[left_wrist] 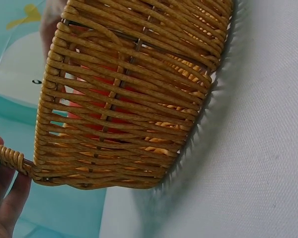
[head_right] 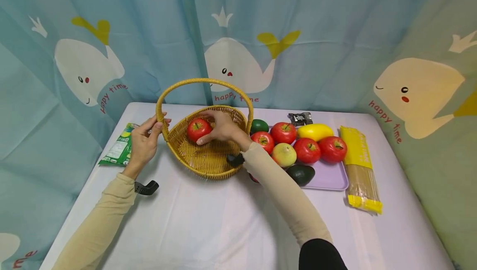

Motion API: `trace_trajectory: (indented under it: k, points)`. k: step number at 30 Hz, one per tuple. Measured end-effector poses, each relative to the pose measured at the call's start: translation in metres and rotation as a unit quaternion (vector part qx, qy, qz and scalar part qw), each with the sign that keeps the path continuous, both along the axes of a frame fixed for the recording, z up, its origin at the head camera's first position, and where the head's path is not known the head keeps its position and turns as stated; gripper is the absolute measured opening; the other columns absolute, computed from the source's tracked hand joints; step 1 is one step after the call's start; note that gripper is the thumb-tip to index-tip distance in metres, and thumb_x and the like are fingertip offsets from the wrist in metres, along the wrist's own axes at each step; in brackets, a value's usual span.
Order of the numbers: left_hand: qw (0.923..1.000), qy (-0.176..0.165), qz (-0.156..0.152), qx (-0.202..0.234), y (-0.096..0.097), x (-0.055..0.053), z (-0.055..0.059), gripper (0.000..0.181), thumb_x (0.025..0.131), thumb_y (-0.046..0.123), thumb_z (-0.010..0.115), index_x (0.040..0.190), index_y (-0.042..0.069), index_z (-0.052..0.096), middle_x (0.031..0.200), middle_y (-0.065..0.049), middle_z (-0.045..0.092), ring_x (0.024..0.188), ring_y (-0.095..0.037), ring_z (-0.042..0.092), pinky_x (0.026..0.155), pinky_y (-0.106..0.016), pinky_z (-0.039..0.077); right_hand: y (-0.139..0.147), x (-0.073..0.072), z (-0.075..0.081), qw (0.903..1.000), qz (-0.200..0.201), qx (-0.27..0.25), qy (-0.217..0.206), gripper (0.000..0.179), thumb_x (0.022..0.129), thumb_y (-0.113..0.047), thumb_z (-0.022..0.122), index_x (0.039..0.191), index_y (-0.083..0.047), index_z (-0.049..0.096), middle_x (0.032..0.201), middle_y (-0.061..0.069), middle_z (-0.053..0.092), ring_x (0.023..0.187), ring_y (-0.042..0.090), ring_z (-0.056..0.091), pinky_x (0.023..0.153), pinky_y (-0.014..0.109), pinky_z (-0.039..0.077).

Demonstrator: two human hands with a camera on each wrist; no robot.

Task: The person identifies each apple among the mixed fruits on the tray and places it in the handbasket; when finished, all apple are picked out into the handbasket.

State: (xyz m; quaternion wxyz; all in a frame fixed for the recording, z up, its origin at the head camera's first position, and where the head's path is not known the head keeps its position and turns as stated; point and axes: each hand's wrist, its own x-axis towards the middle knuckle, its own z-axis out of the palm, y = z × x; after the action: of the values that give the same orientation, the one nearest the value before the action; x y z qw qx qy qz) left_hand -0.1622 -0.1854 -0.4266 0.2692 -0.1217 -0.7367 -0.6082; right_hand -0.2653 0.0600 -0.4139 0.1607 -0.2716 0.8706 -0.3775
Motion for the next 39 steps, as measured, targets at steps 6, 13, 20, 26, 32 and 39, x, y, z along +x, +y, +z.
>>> trace_trajectory:
  k: [6, 13, 20, 26, 32, 39]
  points:
    - [1.0, -0.002, 0.007, 0.005, -0.006, -0.011, -0.018, 0.031, 0.104, -0.008, 0.058, 0.134, -0.012, 0.067, 0.112, -0.036, 0.073, 0.101, -0.015, 0.073, 0.083, -0.013, 0.058, 0.028, 0.018, 0.013, 0.9981, 0.015, -0.057, 0.015, 0.089, 0.077, -0.026, 0.099, 0.152, -0.007, 0.056, 0.152, 0.015, 0.061, 0.143, 0.035, 0.055, 0.12, 0.054, 0.043]
    - [0.9999, 0.0, -0.004, 0.016, -0.009, -0.015, -0.026, 0.033, 0.104, -0.007, 0.06, 0.136, -0.007, 0.069, 0.113, -0.032, 0.075, 0.101, -0.014, 0.073, 0.083, -0.014, 0.058, 0.065, 0.054, 0.017, 0.9941, 0.004, -0.1, 0.041, 0.084, 0.077, -0.023, 0.098, 0.15, -0.007, 0.059, 0.15, 0.01, 0.063, 0.14, 0.031, 0.059, 0.116, 0.051, 0.049]
    - [0.9997, 0.01, -0.008, 0.021, -0.009, -0.016, -0.027, 0.034, 0.103, -0.009, 0.06, 0.136, -0.006, 0.069, 0.113, -0.034, 0.074, 0.101, -0.01, 0.073, 0.083, -0.014, 0.058, 0.107, 0.088, 0.012, 0.9877, -0.02, -0.138, 0.071, 0.082, 0.074, -0.017, 0.099, 0.147, -0.006, 0.062, 0.147, 0.012, 0.066, 0.134, 0.033, 0.064, 0.114, 0.051, 0.05]
    - [0.9995, 0.012, -0.013, 0.025, -0.009, -0.015, -0.026, 0.033, 0.104, -0.007, 0.06, 0.136, -0.006, 0.069, 0.112, -0.033, 0.074, 0.102, -0.009, 0.073, 0.083, -0.016, 0.059, 0.138, 0.109, 0.002, 0.9843, -0.06, -0.121, 0.114, 0.083, 0.069, -0.018, 0.102, 0.143, -0.006, 0.066, 0.142, 0.012, 0.069, 0.13, 0.034, 0.066, 0.105, 0.052, 0.056]
    - [0.9997, 0.017, -0.007, 0.018, -0.009, -0.015, -0.026, 0.033, 0.104, -0.008, 0.059, 0.135, -0.008, 0.068, 0.112, -0.034, 0.074, 0.101, -0.015, 0.074, 0.083, -0.015, 0.059, 0.16, 0.127, -0.011, 0.9775, -0.103, -0.061, 0.174, 0.086, 0.063, -0.023, 0.105, 0.14, -0.009, 0.069, 0.138, 0.009, 0.072, 0.13, 0.028, 0.063, 0.109, 0.034, 0.054]
    - [0.9998, 0.01, -0.006, 0.016, -0.01, -0.015, -0.027, 0.033, 0.106, -0.005, 0.058, 0.137, -0.003, 0.069, 0.112, -0.029, 0.076, 0.101, -0.015, 0.074, 0.083, -0.015, 0.059, 0.172, 0.139, -0.025, 0.9665, -0.113, -0.062, 0.222, 0.091, 0.059, -0.026, 0.106, 0.141, -0.013, 0.068, 0.14, 0.003, 0.07, 0.128, 0.022, 0.062, 0.111, 0.009, 0.038]
